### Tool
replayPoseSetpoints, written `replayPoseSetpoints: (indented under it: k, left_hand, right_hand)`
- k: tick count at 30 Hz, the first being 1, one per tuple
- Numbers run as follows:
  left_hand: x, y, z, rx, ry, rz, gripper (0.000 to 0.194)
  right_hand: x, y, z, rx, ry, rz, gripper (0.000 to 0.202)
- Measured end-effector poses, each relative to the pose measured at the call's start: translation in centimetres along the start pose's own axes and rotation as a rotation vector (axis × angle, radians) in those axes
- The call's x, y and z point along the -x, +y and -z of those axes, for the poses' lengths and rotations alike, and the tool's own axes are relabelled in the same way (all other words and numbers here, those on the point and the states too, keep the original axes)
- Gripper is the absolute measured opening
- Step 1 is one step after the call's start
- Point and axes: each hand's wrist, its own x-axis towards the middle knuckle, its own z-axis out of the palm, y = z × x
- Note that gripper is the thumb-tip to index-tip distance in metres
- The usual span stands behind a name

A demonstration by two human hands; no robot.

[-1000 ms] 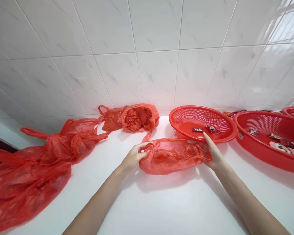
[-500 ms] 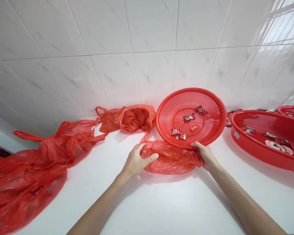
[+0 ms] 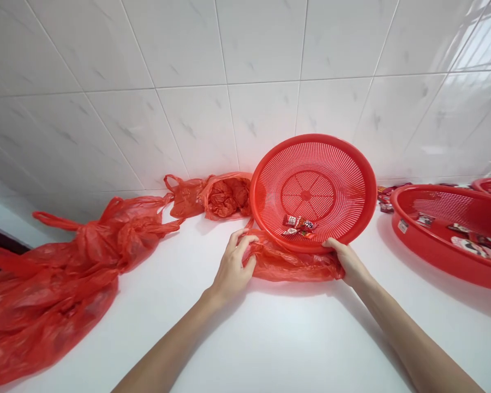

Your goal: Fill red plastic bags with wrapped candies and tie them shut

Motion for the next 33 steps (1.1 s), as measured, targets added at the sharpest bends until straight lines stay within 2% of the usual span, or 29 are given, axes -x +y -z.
replayPoseSetpoints:
  k: [5, 10, 15, 21, 26, 33]
  left_hand:
    - [0.4, -0.3, -0.2, -0.058, -0.144, -0.054, 0.045]
    - [0.1, -0.9, -0.3, -0.136, -0.277, 0.104, 0.065]
    - [-0.6, -1.7, 0.1, 0.002, -0.249, 0.248, 0.065]
    - [-1.4, -2.6, 0.7, 0.319, -0.189, 0.404, 0.068]
    - [-2.3, -1.9, 1.9, 0.527, -0.215, 0.51, 0.066]
    - [-2.6, -0.9, 3.2, 0.578, -0.262, 0.56, 0.067]
  right_hand:
    - [-0.2, -0.1, 0.4, 0.006, 0.029, 0.028, 0.013]
    - [-0.1, -0.3, 0.5, -0.004, 0.046, 0.065, 0.013]
    - [0.1, -0.2, 0.4, -0.012, 0.036, 0.121, 0.013]
    - [0.1, -0.3, 0.5, -0.009, 0.024, 0.185, 0.01]
    - [0.2, -0.2, 0.5, 0.029, -0.009, 0.211, 0.008]
    - [-0.2, 0.8, 0.6, 0.121, 0.001, 0.245, 0.01]
